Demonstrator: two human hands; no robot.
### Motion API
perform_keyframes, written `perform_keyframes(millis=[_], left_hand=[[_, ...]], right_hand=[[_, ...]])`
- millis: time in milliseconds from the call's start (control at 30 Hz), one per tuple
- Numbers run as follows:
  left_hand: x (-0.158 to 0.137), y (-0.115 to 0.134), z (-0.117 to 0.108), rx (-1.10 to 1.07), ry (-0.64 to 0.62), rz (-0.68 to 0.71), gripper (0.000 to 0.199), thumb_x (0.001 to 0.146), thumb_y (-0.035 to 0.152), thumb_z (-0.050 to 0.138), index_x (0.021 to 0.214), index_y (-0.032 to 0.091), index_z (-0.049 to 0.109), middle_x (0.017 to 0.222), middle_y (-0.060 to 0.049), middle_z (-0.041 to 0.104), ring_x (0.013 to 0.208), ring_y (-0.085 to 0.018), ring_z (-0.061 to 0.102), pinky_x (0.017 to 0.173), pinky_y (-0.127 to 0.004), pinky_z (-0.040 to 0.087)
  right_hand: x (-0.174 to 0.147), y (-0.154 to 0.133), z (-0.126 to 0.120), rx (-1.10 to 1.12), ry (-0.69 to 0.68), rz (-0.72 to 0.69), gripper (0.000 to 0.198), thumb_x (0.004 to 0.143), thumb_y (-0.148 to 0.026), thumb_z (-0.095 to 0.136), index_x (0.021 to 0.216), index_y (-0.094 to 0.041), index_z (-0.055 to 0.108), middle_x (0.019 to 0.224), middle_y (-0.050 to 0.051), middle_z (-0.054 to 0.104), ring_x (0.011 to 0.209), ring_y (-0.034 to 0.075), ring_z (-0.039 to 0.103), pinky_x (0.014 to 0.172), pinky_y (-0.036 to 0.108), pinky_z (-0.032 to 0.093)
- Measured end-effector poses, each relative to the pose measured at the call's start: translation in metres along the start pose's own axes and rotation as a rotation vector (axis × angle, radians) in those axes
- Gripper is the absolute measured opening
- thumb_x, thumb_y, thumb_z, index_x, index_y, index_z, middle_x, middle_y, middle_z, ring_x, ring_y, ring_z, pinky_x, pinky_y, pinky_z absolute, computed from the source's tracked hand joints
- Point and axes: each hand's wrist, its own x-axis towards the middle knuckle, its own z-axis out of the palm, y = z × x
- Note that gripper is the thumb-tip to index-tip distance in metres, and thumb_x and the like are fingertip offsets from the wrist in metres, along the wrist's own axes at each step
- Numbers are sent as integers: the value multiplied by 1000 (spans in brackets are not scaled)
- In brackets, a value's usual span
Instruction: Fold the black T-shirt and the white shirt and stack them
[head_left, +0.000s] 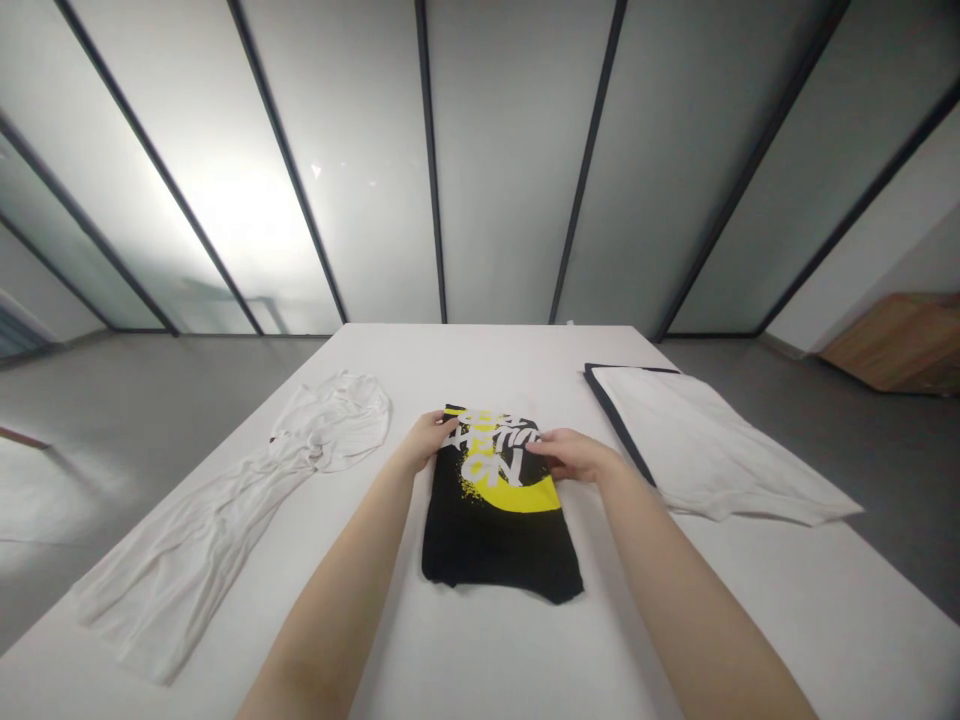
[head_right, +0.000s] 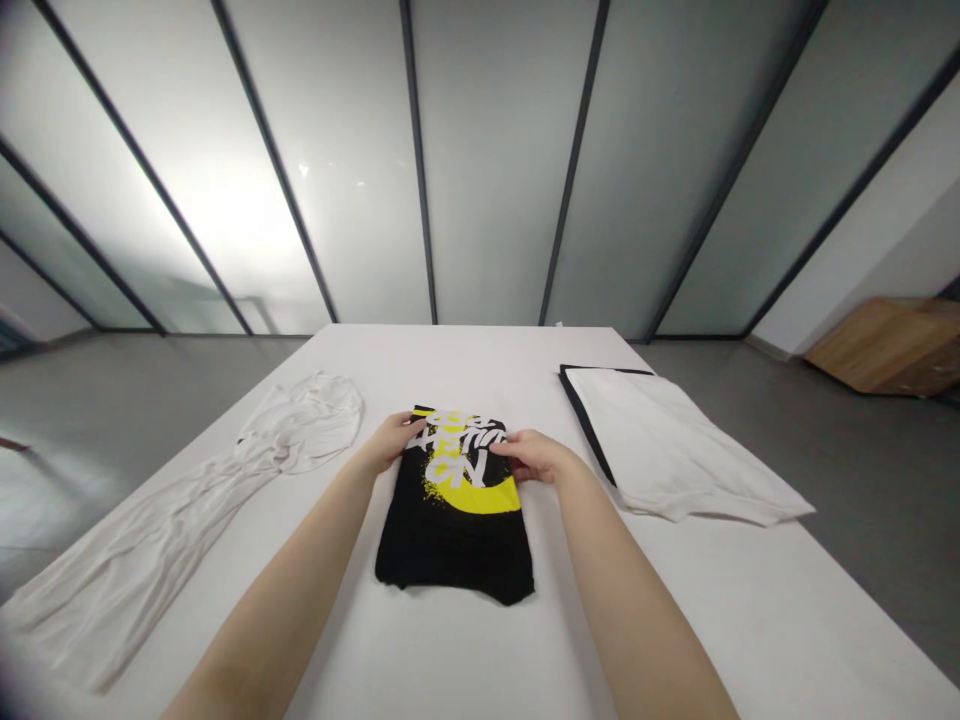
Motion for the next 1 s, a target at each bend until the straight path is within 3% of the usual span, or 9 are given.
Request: perform_keyframes(millis=[100, 167, 267, 333, 500, 600, 700, 867, 1000], left_hand=[[-1, 4, 9, -122, 80, 80, 34, 92, 42, 75, 116, 18, 73, 115, -11, 80, 103, -24, 77, 88, -34, 62], [-4, 7, 9, -155, 88, -5, 33, 98, 44, 67, 116, 17, 72, 112, -12, 81, 104, -25, 77, 86, -34, 63], [-8, 10, 3, -39, -40, -272, 33, 95, 44, 72, 108, 14, 74, 100, -14, 82, 96, -27, 79, 76, -33, 65], [-9, 11, -1, 23, -87, -349, 28, 87, 36, 81, 103, 14, 74, 96, -13, 82, 90, -27, 79, 73, -33, 65], [-7, 8, 2, -246, 14, -116, 16, 94, 24, 72, 105, 13, 74, 116, -15, 80, 106, -23, 78, 94, -30, 62], [-10, 8, 3, -275, -109, -201, 23, 92, 25, 75, 111, 12, 74, 116, -17, 80, 105, -27, 78, 97, -37, 62], [-11, 6, 2, -229, -203, -269, 33, 83, 13, 81, 115, 12, 73, 113, -16, 80, 102, -28, 79, 95, -38, 64], [-1, 0, 7, -237, 132, -137, 38, 92, 17, 74, 128, 16, 62, 115, -13, 79, 101, -21, 78, 88, -30, 63], [-4, 3, 1, -189, -10, -253, 50, 84, 23, 85, 127, 18, 60, 106, -12, 79, 90, -25, 79, 78, -36, 66]], right_hand=[[-4, -3, 4, 170, 28, -149, 23, 90, -26, 81, 109, -15, 73, 112, 13, 81, 94, 21, 79, 89, 33, 64], [-6, -4, 10, 295, 27, -237, 20, 97, -29, 73, 114, -18, 73, 114, 12, 81, 101, 21, 79, 97, 35, 62], [-8, -1, 15, 255, -97, -85, 25, 94, -30, 77, 113, -14, 74, 112, 15, 81, 102, 25, 79, 100, 39, 61], [-7, 0, 16, 191, -122, -13, 29, 87, -23, 83, 112, -12, 74, 110, 17, 81, 100, 26, 80, 100, 38, 61], [-2, -1, 21, 340, -3, -139, 22, 98, -26, 66, 116, -14, 71, 115, 15, 80, 105, 24, 79, 103, 39, 59], [-6, 1, 18, 273, -83, -80, 21, 96, -27, 69, 113, -15, 72, 118, 15, 80, 108, 25, 78, 103, 38, 59], [-11, 4, 17, 195, -145, -25, 27, 87, -16, 74, 114, -15, 71, 116, 14, 80, 103, 25, 79, 99, 38, 61], [-3, -1, 31, 280, 149, -118, 33, 98, -23, 64, 131, -18, 62, 106, 12, 81, 88, 24, 79, 81, 38, 66], [-3, -3, 27, 247, 51, -16, 37, 97, -29, 70, 131, -21, 60, 104, 12, 80, 81, 26, 78, 69, 44, 68]])
